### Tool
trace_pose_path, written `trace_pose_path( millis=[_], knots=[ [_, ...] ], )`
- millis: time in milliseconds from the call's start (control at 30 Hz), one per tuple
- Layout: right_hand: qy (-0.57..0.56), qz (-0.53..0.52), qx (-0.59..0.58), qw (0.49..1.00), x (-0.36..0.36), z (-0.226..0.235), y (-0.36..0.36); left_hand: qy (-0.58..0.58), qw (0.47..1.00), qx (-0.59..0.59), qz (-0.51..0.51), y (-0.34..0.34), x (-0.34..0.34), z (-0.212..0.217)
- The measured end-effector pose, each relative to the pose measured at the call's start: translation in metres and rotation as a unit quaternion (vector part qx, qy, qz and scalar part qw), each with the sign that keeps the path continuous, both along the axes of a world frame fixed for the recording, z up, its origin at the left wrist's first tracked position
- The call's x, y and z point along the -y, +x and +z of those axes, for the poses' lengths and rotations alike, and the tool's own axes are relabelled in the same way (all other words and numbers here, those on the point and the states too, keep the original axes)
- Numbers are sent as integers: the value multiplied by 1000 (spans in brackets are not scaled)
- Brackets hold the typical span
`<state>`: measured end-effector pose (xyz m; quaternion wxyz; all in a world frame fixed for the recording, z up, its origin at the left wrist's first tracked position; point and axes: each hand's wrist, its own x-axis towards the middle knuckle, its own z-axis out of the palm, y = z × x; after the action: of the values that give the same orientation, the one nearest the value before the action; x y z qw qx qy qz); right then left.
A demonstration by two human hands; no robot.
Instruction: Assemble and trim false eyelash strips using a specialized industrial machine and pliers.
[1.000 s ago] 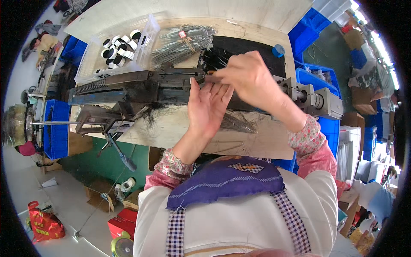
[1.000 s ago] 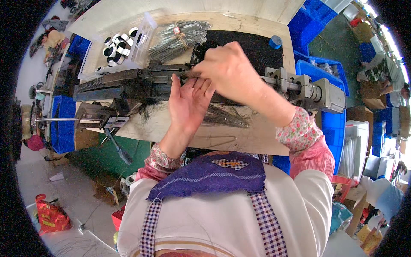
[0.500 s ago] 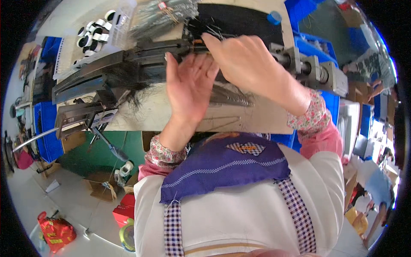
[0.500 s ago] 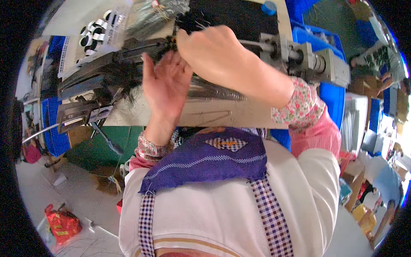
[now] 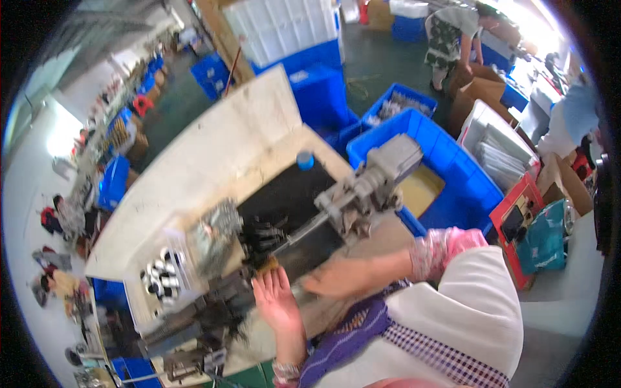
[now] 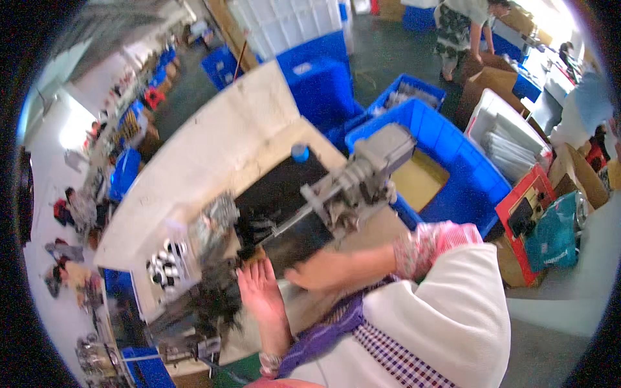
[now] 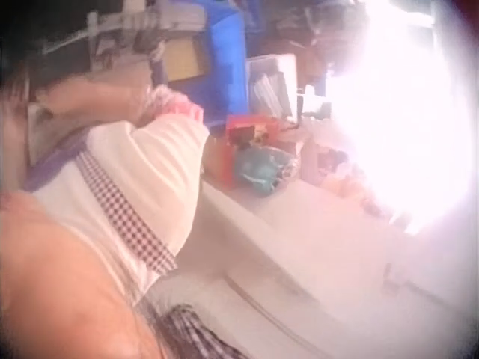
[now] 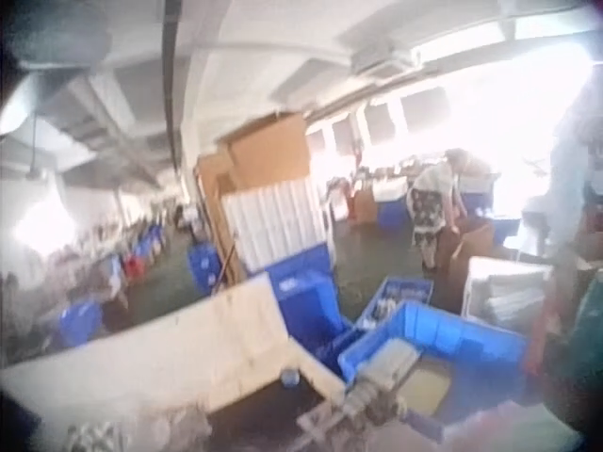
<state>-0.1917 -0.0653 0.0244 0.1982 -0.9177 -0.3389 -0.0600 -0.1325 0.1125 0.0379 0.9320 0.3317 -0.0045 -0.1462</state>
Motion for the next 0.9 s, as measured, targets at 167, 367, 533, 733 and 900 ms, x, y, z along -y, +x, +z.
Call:
trace_pose_path(
  millis=[167, 367, 533, 733, 900],
  knots=[
    [-89, -20, -136, 987, -8, -86, -48, -6, 1000, -16, 18, -13, 14, -26],
    [-16, 5, -99, 995, -1, -100, -48, 158, 987, -6, -22, -82, -14, 19],
    [13, -39, -168, 985, 0, -96, -44, 308, 950, 37, -15, -66, -49, -1],
    [3, -27, -208, 978, -6, -98, -38, 453, 886, 82, -61, -56, -48, 13],
    [149, 12, -240, 959, 9, -79, -37, 567, 808, 122, -104, -40, -56, 28]
  ],
)
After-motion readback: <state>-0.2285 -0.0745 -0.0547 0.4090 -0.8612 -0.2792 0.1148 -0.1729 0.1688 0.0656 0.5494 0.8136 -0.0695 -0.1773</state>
